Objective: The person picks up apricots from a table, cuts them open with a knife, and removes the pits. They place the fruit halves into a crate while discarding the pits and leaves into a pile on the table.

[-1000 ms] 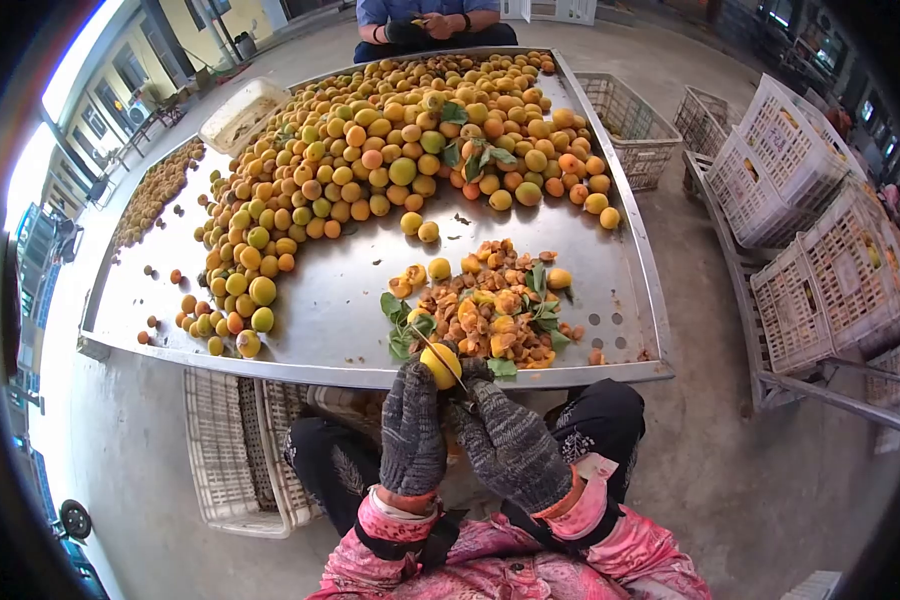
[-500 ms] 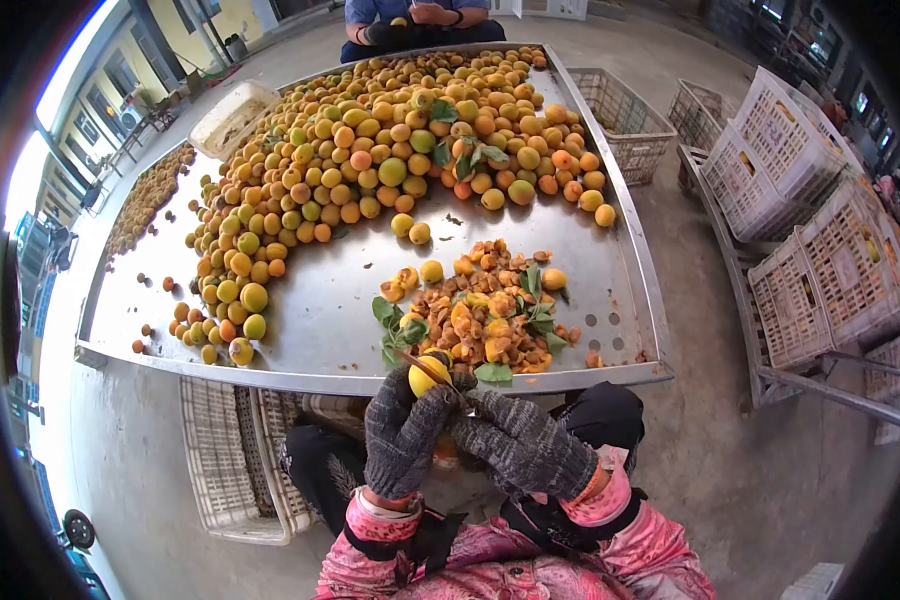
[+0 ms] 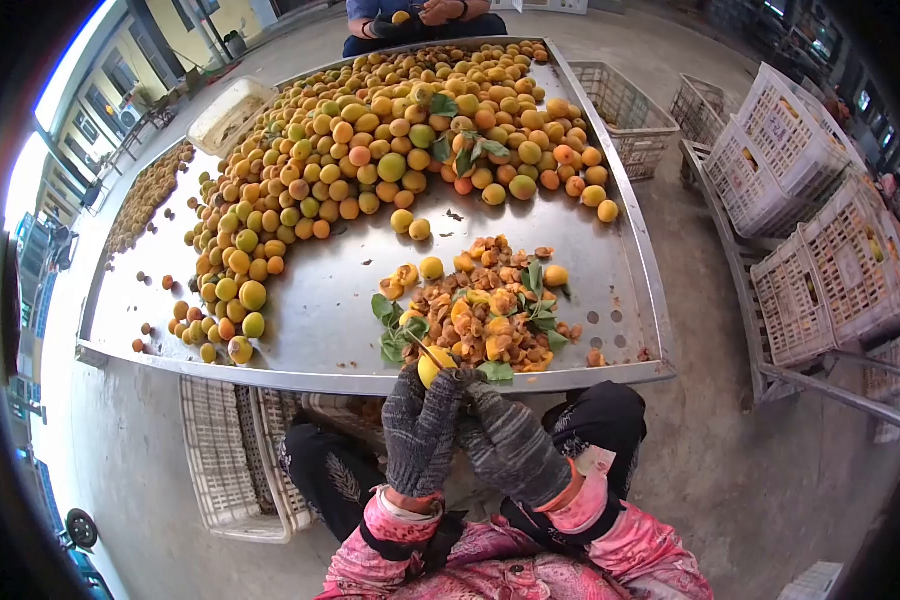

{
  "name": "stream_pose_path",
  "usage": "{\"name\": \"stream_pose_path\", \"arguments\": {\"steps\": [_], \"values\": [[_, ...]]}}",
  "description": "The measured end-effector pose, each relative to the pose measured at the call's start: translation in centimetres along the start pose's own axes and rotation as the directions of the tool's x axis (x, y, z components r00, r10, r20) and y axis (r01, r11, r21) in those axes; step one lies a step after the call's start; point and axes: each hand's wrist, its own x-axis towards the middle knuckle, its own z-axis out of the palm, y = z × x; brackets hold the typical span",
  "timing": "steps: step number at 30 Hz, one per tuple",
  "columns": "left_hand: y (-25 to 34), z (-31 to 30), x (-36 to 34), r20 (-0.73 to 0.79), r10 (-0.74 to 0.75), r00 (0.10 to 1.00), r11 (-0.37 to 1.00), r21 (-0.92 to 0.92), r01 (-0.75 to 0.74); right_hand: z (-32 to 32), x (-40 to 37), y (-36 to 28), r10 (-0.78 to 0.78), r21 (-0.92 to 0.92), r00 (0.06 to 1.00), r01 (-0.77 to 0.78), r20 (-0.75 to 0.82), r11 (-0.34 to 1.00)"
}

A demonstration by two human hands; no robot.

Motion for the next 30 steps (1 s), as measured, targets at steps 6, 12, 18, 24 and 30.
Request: {"name": "stream_pose_path", "arguments": {"steps": [6,12,18,24,30], "values": [[-0.6,-1.4,0.3,0.094,-0.028,0.995,0.999,0.028,0.025,-2.3,1.3,-3.4,0.508,0.402,0.779,-0.626,0.367,0.668],[-0.1,-1.3,0.7,0.009,0.001,1.000,1.000,-0.018,-0.001,-1.8,0.0,-1.9,-0.194,-0.357,0.980,0.200,0.055,0.912],[-0.2,-4.1,0.2,0.217,-0.227,0.949,0.931,-0.238,0.277,-4.0,0.6,-5.0,0.448,0.132,0.894,-0.442,-0.019,0.887],[0.1,-4.2,-1.2,0.246,-0.364,0.898,0.902,-0.148,0.406,-2.8,2.1,-2.9,0.094,0.213,0.968,-0.146,0.234,0.966],[0.4,-3.6,-1.3,0.222,-0.199,0.955,0.979,0.001,0.204,-3.1,2.0,-0.1,0.032,-0.015,0.972,-0.030,0.231,0.999]]}}
